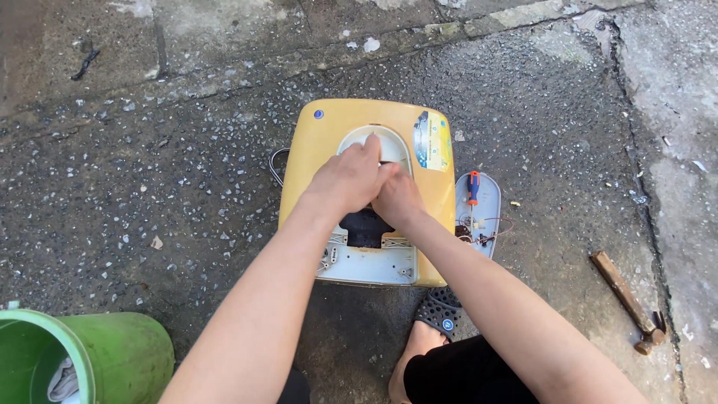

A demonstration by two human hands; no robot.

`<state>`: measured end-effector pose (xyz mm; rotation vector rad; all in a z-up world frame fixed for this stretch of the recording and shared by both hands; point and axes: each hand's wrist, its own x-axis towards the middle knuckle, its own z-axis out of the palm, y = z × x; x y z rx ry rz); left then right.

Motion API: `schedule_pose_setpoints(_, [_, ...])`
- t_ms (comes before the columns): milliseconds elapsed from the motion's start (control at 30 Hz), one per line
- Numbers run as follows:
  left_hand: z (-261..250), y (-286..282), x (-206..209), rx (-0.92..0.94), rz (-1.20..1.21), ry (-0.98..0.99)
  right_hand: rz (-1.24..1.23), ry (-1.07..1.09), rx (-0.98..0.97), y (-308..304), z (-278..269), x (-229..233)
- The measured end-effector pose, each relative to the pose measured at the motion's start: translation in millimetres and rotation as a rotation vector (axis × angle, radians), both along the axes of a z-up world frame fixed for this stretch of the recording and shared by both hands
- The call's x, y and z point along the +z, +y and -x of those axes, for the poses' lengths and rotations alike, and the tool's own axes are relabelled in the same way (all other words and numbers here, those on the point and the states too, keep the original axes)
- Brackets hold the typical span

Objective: Using a screwdriver to disassemble and inspect the internal components of a yellow appliance, likely for cleaning or repair.

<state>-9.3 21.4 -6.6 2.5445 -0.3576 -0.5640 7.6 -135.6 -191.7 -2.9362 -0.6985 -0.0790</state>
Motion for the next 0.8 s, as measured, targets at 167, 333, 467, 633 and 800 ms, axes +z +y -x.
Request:
schedule_pose_setpoints(167, [-6,21,-8,-0.258,0.236,-0.127,-0.178,0.116,-0.114,2,5,2])
schedule_pose_setpoints(333, [-9,22,-26,-0.236,0.32,-0.26,-0.174,0.038,0.026,1,0,0])
schedule_pose_setpoints(467, [-11,20,-53,-0.247,0.248,-0.406,-0.103,-0.013,0.116,-2,-8,0])
schedule_pose_setpoints(633, [-13,18,-69,-0.245,0.226,-0.469,-0.155,0.022,0.181,-8,-10,4])
schedule_pose_setpoints(800, [-8,20,-54,-0.234,0.264,-0.414,-0.19,0.165,0.262,-23,-19,29])
